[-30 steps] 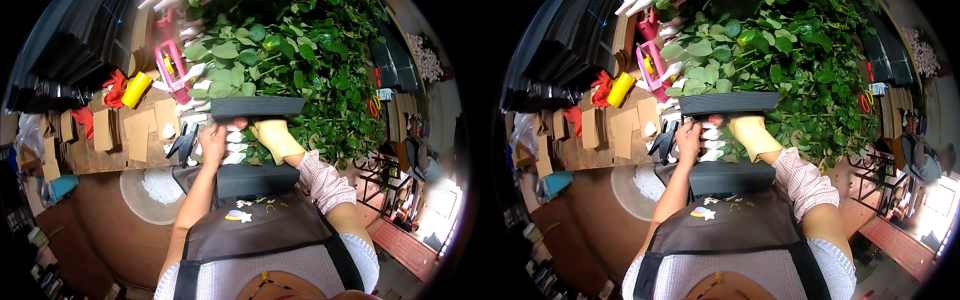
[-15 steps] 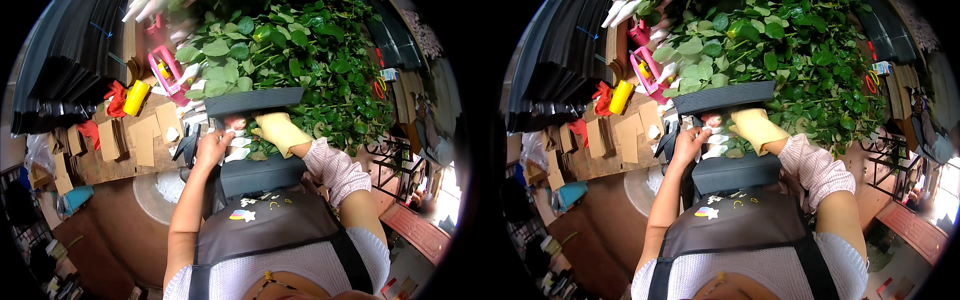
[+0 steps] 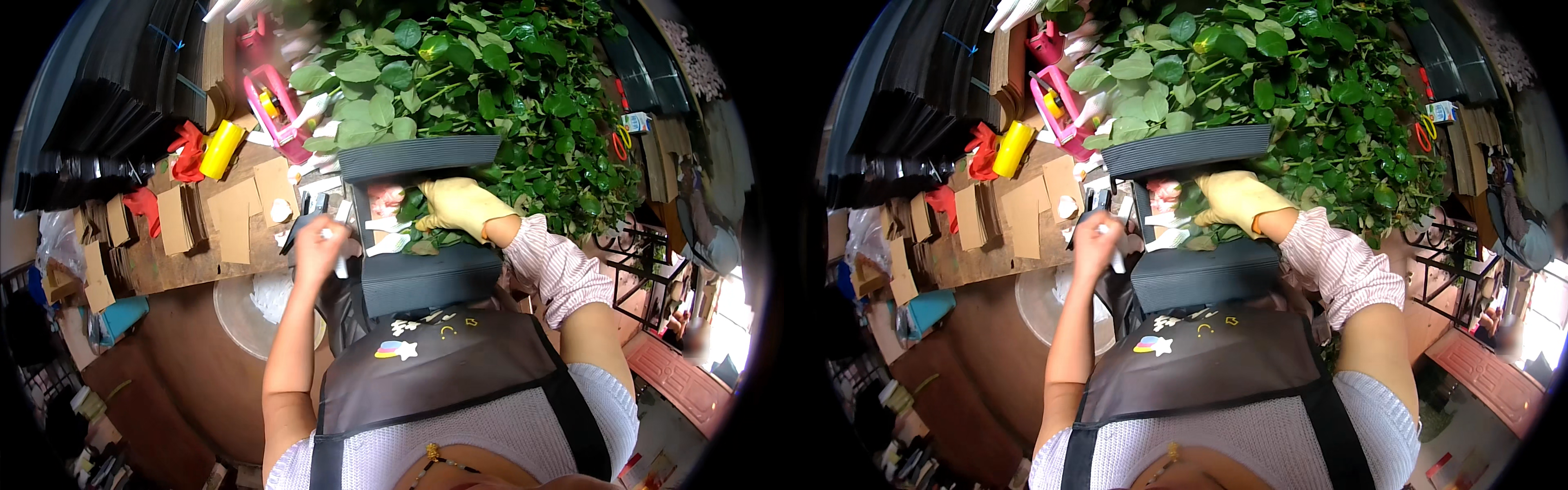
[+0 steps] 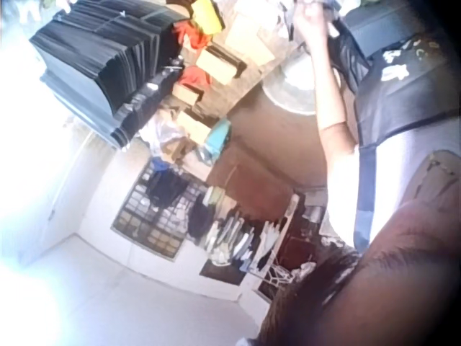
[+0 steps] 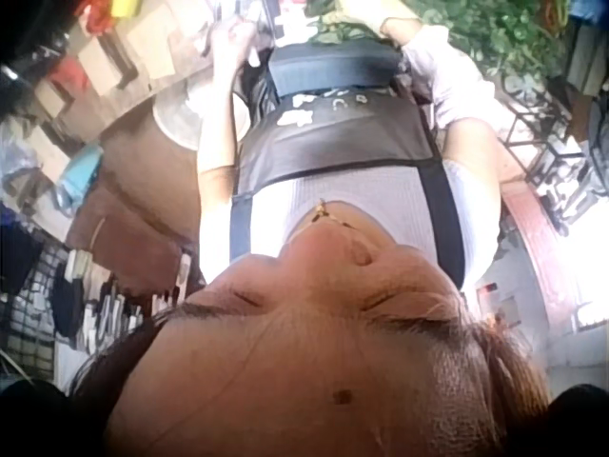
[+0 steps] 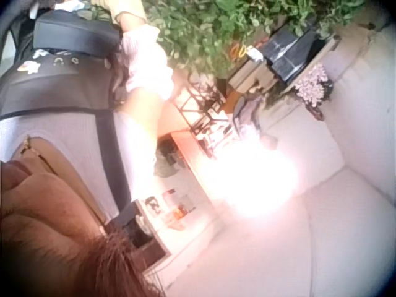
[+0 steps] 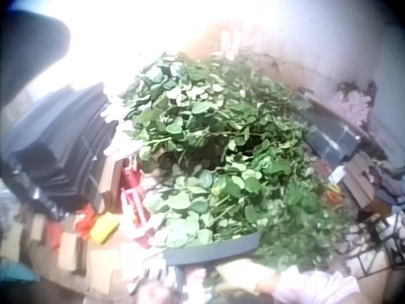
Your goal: The person arranges pink roses and green leaves into a black rectangular box. They place the flowers and leaves inside, adjust their positions, and then close the box lid.
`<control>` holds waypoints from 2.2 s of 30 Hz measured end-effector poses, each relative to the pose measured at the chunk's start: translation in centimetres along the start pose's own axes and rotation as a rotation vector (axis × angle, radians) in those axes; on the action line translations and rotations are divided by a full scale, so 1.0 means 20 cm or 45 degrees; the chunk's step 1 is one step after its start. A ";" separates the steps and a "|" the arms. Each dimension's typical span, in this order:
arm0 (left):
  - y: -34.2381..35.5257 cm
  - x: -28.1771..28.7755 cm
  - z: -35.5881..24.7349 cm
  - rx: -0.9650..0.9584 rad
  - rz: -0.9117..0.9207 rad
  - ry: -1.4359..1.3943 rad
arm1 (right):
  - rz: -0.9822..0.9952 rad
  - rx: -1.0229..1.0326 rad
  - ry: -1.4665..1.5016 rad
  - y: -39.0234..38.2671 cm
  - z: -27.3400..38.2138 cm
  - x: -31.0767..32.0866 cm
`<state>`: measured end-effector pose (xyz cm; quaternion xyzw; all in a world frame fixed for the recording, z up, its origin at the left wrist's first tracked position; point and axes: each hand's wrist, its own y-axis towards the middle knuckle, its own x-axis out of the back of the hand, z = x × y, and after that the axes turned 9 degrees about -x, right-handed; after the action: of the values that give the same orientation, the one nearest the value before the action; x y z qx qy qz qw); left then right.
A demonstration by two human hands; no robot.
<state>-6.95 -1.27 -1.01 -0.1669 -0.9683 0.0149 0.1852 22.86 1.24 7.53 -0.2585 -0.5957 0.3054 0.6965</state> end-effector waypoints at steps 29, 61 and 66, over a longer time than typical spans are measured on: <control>-0.14 -0.20 -0.07 0.329 0.172 -0.589 | 0.328 0.210 -0.481 -0.02 0.21 -0.08; 0.09 -0.12 -0.01 -0.154 0.394 0.138 | 0.616 0.305 -0.788 0.11 0.32 -0.08; 0.09 -0.19 -0.05 -0.229 0.414 0.453 | 0.378 0.214 -0.446 0.04 0.21 -0.08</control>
<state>-2.73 -0.86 -1.64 -0.3361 -0.8785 -0.0713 0.3321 18.46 0.60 6.55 -0.2274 -0.6353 0.4929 0.5492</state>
